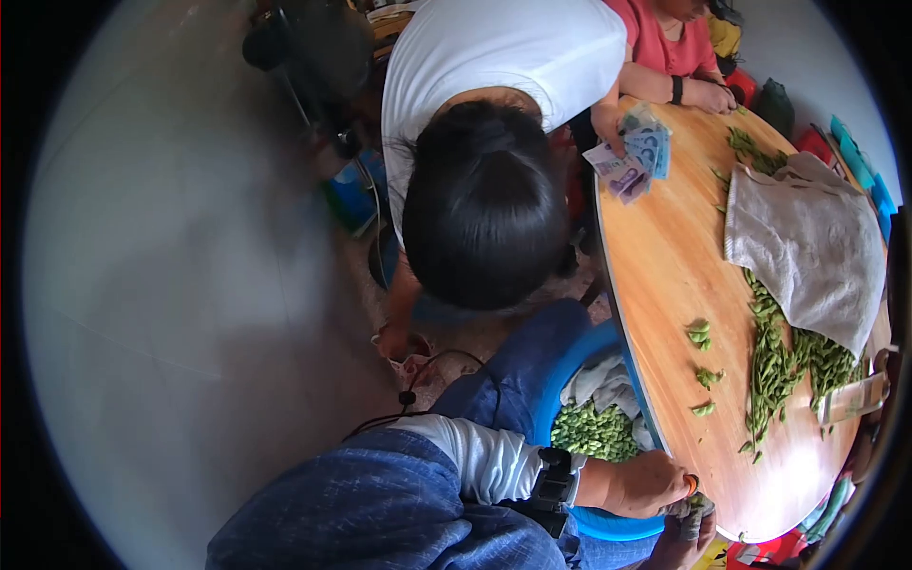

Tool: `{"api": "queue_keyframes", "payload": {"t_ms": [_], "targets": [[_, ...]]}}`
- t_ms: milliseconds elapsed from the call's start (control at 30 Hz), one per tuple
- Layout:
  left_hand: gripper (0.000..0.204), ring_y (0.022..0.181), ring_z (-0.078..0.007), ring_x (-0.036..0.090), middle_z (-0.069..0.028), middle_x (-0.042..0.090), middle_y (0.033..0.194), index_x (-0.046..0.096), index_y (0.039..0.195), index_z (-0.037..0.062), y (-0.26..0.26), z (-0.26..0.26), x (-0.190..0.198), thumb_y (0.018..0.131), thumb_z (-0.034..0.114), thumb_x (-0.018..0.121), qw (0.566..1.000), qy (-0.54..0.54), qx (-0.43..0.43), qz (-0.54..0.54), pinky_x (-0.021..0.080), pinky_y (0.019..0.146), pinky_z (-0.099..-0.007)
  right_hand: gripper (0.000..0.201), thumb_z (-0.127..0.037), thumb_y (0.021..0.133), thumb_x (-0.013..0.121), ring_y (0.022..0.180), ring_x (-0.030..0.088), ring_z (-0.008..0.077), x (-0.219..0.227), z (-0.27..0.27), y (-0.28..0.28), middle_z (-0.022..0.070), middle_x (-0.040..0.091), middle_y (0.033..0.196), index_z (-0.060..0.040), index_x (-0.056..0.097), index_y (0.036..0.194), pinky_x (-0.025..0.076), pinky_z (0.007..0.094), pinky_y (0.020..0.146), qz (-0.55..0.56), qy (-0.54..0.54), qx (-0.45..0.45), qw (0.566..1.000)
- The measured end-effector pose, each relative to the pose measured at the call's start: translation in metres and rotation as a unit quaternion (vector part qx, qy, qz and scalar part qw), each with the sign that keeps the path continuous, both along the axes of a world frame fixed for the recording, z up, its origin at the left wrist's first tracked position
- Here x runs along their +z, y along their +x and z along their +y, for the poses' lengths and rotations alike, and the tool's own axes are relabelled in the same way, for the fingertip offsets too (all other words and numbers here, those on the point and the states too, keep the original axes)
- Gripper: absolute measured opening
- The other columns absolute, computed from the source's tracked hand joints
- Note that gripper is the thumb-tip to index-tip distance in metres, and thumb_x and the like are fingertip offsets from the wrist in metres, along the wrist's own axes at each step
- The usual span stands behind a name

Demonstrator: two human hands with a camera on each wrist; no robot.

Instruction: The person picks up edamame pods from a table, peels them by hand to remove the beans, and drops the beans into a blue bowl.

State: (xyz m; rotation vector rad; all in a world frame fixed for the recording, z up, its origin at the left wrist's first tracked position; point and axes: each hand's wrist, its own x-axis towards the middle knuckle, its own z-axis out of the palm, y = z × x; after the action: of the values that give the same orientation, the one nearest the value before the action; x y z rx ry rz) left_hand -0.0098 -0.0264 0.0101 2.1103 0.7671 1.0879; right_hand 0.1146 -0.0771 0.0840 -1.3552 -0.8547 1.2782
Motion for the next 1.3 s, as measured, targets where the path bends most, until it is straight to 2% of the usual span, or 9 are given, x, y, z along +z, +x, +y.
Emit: {"api": "queue_keyframes", "payload": {"t_ms": [300,433,533,633,867,1067,1133,1200,1300], "targets": [[0.028,0.052,-0.0241,0.047,-0.0162,0.049,0.059,0.048,0.073,0.0009,0.017,-0.004,-0.009,0.087,0.026,0.046,0.928,-0.197,-0.090,-0.303,0.038,0.050,-0.0322,0.021,-0.012,0.080,0.052,0.076,0.052,0.0189,-0.014,0.002,-0.004,0.0115,0.055,0.086,0.0032,0.053,0.094,0.043,0.0302,0.072,-0.005,0.174,0.081,0.981],[0.033,0.051,-0.0165,0.041,-0.0154,0.047,0.058,0.049,0.074,-0.0006,0.026,-0.004,-0.016,0.086,0.029,0.047,0.760,-0.480,-0.160,-0.409,0.037,0.049,-0.0309,0.022,-0.011,0.080,0.053,0.074,0.051,0.0184,-0.019,-0.001,0.000,0.0124,0.055,0.086,0.0044,0.054,0.095,0.043,0.0296,0.069,-0.026,0.143,0.065,0.987],[0.032,0.050,-0.0191,0.042,-0.0167,0.048,0.059,0.049,0.073,-0.0012,0.012,0.005,-0.015,0.085,0.029,0.050,0.933,-0.307,-0.072,-0.171,0.038,0.050,-0.0300,0.017,-0.008,0.079,0.053,0.073,0.052,0.0190,-0.011,0.001,-0.011,0.0124,0.055,0.083,0.0053,0.054,0.091,0.044,0.0288,0.068,-0.033,0.100,0.023,0.994],[0.031,0.052,-0.0249,0.047,-0.0192,0.051,0.063,0.049,0.072,-0.0038,0.001,0.002,-0.008,0.083,0.025,0.053,0.974,-0.210,-0.047,-0.072,0.039,0.051,-0.0321,0.013,-0.005,0.079,0.053,0.076,0.054,0.0205,-0.019,0.001,0.003,0.0127,0.057,0.083,0.0053,0.054,0.087,0.046,0.0294,0.069,-0.059,0.068,0.043,0.995],[0.030,0.065,-0.0356,0.054,-0.0193,0.054,0.068,0.049,0.071,-0.0037,0.009,0.005,-0.012,0.081,0.024,0.053,0.922,-0.294,-0.168,-0.187,0.042,0.054,-0.0363,0.020,-0.016,0.080,0.054,0.078,0.054,0.0193,-0.018,-0.008,0.007,0.0120,0.058,0.084,0.0034,0.056,0.088,0.045,0.0304,0.071,-0.067,0.135,0.076,0.986],[0.015,0.065,-0.0361,0.055,-0.0219,0.054,0.064,0.051,0.075,-0.0052,0.003,-0.005,0.008,0.068,0.008,0.050,0.967,-0.240,-0.031,0.076,0.044,0.058,-0.0392,0.023,-0.016,0.080,0.056,0.080,0.054,0.0171,-0.019,-0.011,0.006,0.0126,0.058,0.090,0.0041,0.057,0.093,0.044,0.0291,0.073,-0.188,0.079,0.062,0.977],[0.015,0.064,-0.0376,0.054,-0.0231,0.053,0.064,0.051,0.074,-0.0052,0.002,-0.008,0.003,0.065,0.006,0.048,0.968,-0.249,-0.021,0.011,0.043,0.058,-0.0407,0.023,-0.014,0.081,0.056,0.083,0.053,0.0158,-0.018,-0.010,0.004,0.0118,0.059,0.090,0.0026,0.057,0.097,0.042,0.0285,0.080,-0.211,0.072,0.067,0.973],[0.017,0.065,-0.0400,0.053,-0.0253,0.053,0.065,0.051,0.075,-0.0057,0.002,-0.005,-0.003,0.062,0.004,0.048,0.972,-0.224,-0.026,-0.060,0.043,0.059,-0.0428,0.014,-0.007,0.081,0.054,0.070,0.050,0.0081,-0.060,-0.006,0.015,0.0019,0.055,0.081,0.0011,0.053,0.091,0.041,0.0216,0.063,-0.231,0.137,0.027,0.963],[0.018,0.079,-0.0360,0.056,-0.0248,0.056,0.080,0.050,0.089,-0.0038,-0.005,0.000,0.001,0.073,0.005,0.047,0.953,-0.289,-0.087,-0.029,0.043,0.065,-0.0382,0.012,-0.002,0.074,0.057,0.066,0.052,0.0125,-0.061,-0.006,0.018,0.0056,0.055,0.075,0.0023,0.055,0.084,0.043,0.0240,0.061,-0.230,0.126,0.032,0.965]]}}
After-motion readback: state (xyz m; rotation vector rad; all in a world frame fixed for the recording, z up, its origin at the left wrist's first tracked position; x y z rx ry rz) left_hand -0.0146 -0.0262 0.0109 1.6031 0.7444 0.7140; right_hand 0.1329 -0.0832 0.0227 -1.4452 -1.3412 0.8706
